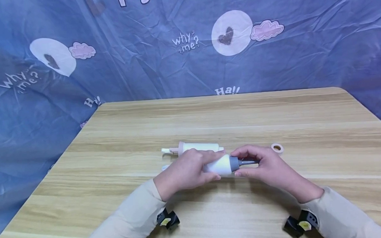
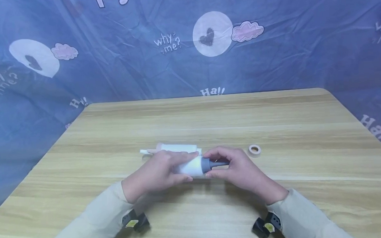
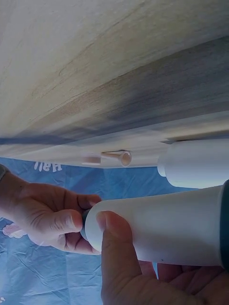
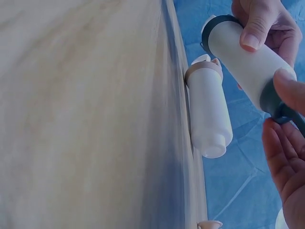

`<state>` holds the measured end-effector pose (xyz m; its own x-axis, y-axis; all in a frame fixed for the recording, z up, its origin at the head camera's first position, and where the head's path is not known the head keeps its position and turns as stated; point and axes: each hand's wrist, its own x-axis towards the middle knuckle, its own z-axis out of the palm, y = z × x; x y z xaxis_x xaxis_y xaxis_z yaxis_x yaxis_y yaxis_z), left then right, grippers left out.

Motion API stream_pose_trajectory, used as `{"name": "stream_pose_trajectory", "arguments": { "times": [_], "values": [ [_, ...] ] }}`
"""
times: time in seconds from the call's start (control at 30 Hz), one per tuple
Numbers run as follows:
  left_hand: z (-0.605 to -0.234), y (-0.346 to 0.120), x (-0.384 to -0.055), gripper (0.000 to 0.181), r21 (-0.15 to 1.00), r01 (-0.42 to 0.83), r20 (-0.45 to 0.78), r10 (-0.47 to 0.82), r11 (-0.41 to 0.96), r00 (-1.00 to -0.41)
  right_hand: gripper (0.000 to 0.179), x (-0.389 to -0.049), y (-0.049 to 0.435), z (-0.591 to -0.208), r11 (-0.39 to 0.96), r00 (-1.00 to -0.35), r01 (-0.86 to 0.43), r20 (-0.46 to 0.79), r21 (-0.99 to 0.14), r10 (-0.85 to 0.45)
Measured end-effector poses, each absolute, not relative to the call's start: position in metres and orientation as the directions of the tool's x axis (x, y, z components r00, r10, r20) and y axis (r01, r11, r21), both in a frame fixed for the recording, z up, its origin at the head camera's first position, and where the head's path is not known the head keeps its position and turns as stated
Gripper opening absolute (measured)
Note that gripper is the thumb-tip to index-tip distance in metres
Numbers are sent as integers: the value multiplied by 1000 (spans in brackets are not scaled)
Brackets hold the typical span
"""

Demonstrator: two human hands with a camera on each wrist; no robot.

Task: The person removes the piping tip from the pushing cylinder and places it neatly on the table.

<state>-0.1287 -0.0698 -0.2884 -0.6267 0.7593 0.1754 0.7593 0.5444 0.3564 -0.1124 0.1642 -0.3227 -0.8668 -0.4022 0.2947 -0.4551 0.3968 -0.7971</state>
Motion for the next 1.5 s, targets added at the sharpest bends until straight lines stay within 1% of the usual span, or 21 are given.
{"name": "stream_pose_trajectory", "arguments": {
  "times": [0.2, 0.33, 0.5, 0.67, 0.83, 1.13, 1.5],
  "values": [
    [-289, -70, -131, 57, 363, 764, 194, 759, 533, -621, 34, -113, 162, -323, 395, -830, -536, 380, -746, -409],
    [-289, -71, -131, 57, 361, 761, 186, 757, 540, -626, 39, -113, 161, -323, 420, -818, -557, 387, -717, -425],
    [-290, -71, -131, 58, 360, 752, 173, 753, 552, -635, 46, -112, 162, -321, 444, -835, -518, 320, -731, -448],
    [-289, -70, -131, 58, 354, 750, 160, 754, 558, -637, 35, -113, 163, -319, 409, -857, -445, 246, -796, -454],
    [-288, -70, -131, 58, 333, 758, 158, 760, 560, -631, 25, -113, 163, -320, 402, -868, -405, 206, -821, -452],
    [-289, -69, -131, 58, 294, 784, 173, 777, 546, -606, 19, -114, 163, -321, 397, -868, -408, 214, -822, -449],
    [-290, -70, -132, 59, 293, 795, 194, 781, 531, -593, 30, -114, 163, -320, 389, -865, -441, 268, -809, -425]
  ]
}}
